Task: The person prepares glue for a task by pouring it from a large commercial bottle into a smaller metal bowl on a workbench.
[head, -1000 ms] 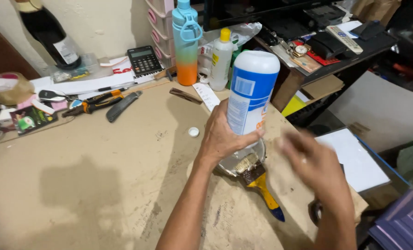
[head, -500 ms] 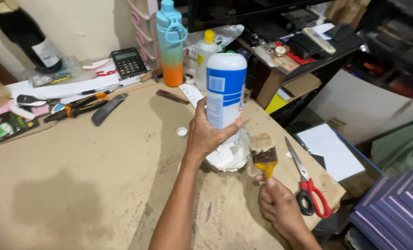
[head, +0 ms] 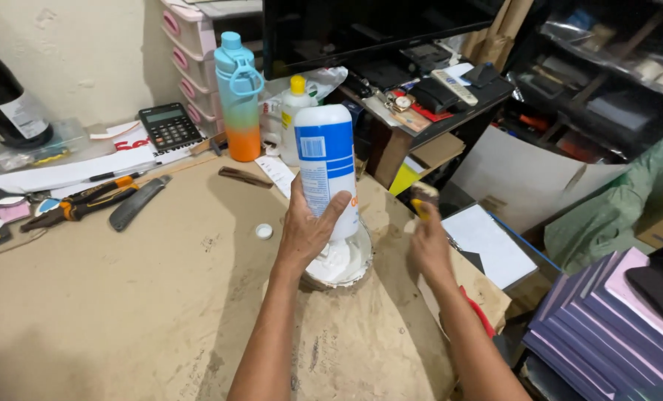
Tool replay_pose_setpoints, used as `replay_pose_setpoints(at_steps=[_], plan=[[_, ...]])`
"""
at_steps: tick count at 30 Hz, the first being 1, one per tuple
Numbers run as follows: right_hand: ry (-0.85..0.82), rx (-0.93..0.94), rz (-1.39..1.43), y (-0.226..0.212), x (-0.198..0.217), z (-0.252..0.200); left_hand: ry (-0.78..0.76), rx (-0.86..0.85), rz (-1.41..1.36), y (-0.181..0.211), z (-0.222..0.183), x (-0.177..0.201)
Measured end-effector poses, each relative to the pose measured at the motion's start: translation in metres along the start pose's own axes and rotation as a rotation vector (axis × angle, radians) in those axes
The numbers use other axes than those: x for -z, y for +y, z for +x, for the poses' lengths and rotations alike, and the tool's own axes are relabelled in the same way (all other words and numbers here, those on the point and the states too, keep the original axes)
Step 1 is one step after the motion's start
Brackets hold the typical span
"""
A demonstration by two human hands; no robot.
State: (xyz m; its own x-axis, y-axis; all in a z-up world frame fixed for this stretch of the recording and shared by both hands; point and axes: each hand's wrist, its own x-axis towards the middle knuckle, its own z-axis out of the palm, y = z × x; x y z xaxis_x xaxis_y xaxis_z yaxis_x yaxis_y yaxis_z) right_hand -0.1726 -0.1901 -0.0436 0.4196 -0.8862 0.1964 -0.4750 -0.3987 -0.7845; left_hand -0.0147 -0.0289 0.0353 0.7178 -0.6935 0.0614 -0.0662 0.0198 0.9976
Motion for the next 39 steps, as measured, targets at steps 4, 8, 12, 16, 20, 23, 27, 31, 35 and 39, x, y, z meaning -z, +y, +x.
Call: replay_pose_setpoints(at_steps=[4, 8, 12, 16, 20, 23, 27, 31, 35, 39], plan=[[-0.028, -0.114, -0.06, 0.005, -0.035, 0.025, -0.033, -0.07, 0.006, -0.002, 0.001, 0.002], [-0.041, -0.191, -0.129, 0.055, -0.073, 0.068, -0.049, -0.087, -0.011, -0.008, 0.001, 0.007], [-0.165, -0.226, -0.234, 0.014, -0.056, 0.047, -0.073, -0.121, 0.02, -0.008, 0.0, 0.01], [-0.269, -0.218, -0.385, -0.041, -0.023, -0.002, -0.071, -0.106, 0.031, -0.012, 0.003, 0.011], [-0.292, -0.085, -0.372, -0.011, -0.026, 0.0, -0.068, -0.123, 0.044, -0.014, 0.006, 0.007], [-0.321, 0.007, -0.408, 0.002, -0.032, 0.01, -0.076, -0.134, 0.047, -0.017, 0.006, 0.006], [-0.264, 0.112, -0.396, 0.025, -0.048, 0.031, -0.073, -0.134, 0.037, -0.013, 0.006, 0.006], [-0.179, 0.279, -0.244, 0.07, -0.068, 0.064, -0.058, -0.128, 0.005, -0.023, 0.015, 0.008], [0.022, 0.491, -0.046, 0.006, -0.031, 0.046, -0.067, -0.117, -0.023, -0.021, 0.013, 0.008], [-0.267, 0.344, 0.406, -0.104, 0.005, 0.018, -0.077, -0.132, -0.003, -0.003, 0.003, 0.005]])
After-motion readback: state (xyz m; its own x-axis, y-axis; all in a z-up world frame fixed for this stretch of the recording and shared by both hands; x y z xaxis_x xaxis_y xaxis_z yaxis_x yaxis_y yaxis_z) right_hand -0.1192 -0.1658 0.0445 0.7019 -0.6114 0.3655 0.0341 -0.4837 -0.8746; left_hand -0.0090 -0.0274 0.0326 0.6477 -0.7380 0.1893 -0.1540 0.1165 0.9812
